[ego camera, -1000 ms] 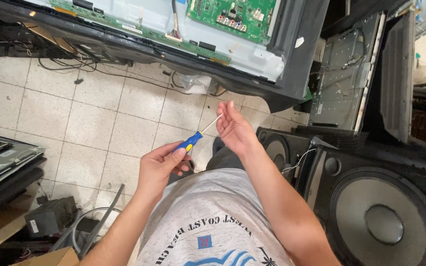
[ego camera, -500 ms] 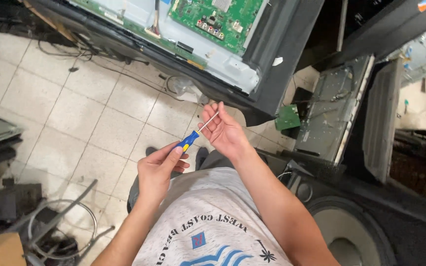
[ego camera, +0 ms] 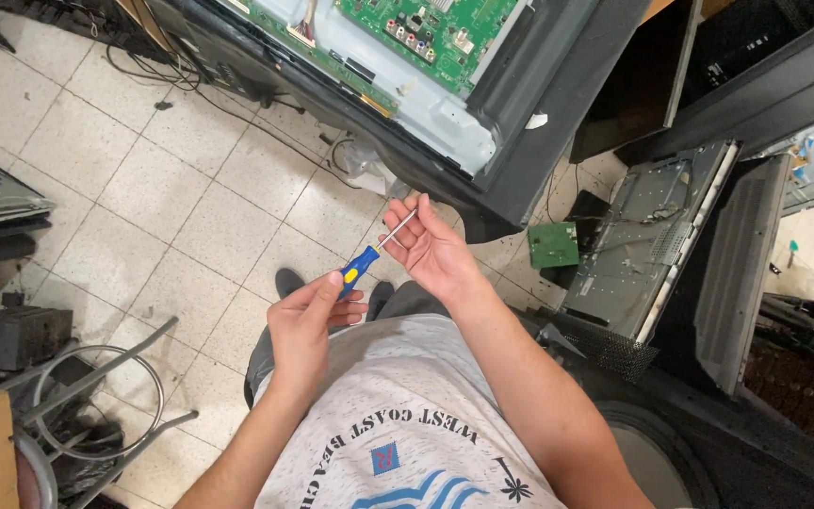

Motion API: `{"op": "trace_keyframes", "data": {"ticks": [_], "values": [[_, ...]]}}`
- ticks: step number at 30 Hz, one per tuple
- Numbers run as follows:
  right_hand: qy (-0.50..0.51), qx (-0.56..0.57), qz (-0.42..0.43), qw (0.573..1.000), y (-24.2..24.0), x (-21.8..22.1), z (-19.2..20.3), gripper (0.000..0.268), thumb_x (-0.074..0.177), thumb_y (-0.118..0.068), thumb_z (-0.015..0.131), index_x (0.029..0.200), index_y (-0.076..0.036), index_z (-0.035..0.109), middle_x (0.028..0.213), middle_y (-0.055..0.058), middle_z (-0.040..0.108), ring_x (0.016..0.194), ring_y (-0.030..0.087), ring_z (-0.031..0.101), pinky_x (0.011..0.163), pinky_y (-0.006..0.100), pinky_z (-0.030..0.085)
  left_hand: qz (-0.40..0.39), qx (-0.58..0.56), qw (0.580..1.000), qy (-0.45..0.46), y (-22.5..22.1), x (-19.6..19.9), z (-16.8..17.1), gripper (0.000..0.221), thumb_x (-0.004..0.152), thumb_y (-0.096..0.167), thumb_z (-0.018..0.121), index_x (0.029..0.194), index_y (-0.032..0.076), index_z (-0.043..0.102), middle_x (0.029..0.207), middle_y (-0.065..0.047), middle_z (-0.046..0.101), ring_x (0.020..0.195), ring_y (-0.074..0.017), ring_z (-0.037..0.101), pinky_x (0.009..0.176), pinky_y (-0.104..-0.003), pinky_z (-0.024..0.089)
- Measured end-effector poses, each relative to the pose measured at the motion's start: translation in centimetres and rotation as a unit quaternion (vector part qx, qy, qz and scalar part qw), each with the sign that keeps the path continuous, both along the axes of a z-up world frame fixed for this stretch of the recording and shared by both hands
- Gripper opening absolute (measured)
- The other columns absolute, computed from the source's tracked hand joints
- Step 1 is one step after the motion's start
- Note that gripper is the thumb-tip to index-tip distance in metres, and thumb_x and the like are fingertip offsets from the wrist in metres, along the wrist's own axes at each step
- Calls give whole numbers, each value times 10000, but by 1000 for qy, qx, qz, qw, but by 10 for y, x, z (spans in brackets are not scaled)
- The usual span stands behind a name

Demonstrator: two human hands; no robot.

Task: Repairing a flat-screen television by unscrewing the chassis and manipulating internal circuit boards on a workbench.

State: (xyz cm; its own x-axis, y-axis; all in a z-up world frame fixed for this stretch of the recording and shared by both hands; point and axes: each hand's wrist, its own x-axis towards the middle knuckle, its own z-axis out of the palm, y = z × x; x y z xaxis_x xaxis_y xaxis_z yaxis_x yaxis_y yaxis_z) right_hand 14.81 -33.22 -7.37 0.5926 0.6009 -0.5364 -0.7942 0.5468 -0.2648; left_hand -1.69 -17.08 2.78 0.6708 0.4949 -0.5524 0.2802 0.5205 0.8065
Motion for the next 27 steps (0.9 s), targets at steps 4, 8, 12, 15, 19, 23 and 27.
{"op": "trace_keyframes", "data": {"ticks": [4, 8, 12, 15, 19, 23, 27], "values": [[-61, -101, 19, 993, -5, 0, 14, 269, 1088, -400, 711, 1171, -172, 827, 1177, 119, 849, 1091, 280, 830, 978, 518, 690, -49, 147, 987, 39, -6, -3, 12, 314, 977, 142, 868, 1227, -41, 823, 933, -304, 839, 790, -330, 847, 744, -427, 715], [-98, -194, 39, 975, -12, 11, 22, 271, 1054, -387, 765, 1141, -134, 812, 1092, 148, 860, 995, 295, 850, 892, 504, 713, -102, 472, 870, -98, -12, -5, -1, 322, 895, 183, 962, 1178, 53, 877, 902, -202, 847, 677, -307, 823, 588, -405, 658], [-111, -268, 32, 957, -15, 21, 27, 339, 1022, -370, 807, 1216, -94, 775, 1111, 181, 852, 982, 319, 852, 850, 514, 718, -117, 532, 830, -120, -25, 6, -16, 345, 909, 233, 960, 1191, 58, 866, 916, -148, 858, 704, -276, 820, 628, -380, 663], [-121, -267, 5, 956, -12, 22, 34, 389, 1063, -353, 746, 1351, -92, 733, 1228, 162, 834, 1064, 286, 841, 896, 480, 719, -145, 482, 859, -91, -35, 21, -29, 347, 946, 279, 925, 1198, 50, 855, 873, -167, 845, 714, -302, 825, 626, -400, 661], [-136, -264, -31, 954, -15, 25, 40, 405, 1131, -275, 643, 1498, -102, 646, 1382, 101, 790, 1158, 220, 815, 944, 417, 720, -224, 280, 933, -11, -44, 44, -34, 270, 1012, 349, 820, 1211, 170, 856, 767, -59, 847, 745, -207, 846, 659, -358, 643], [-141, -269, -38, 952, -23, 29, 39, 401, 1146, -258, 622, 1515, -101, 631, 1383, 88, 790, 1140, 197, 816, 942, 404, 722, -204, 167, 964, -14, -51, 51, -40, 254, 1036, 259, 794, 1227, 99, 845, 870, -144, 858, 744, -195, 839, 686, -309, 672], [-145, -260, -35, 954, -29, 34, 33, 395, 1135, -268, 636, 1490, -97, 652, 1393, 125, 786, 1141, 219, 823, 907, 411, 735, -200, 132, 971, -24, -52, 57, -44, 279, 1042, 241, 795, 1248, 56, 831, 875, -177, 843, 747, -230, 841, 669, -319, 690]]}}
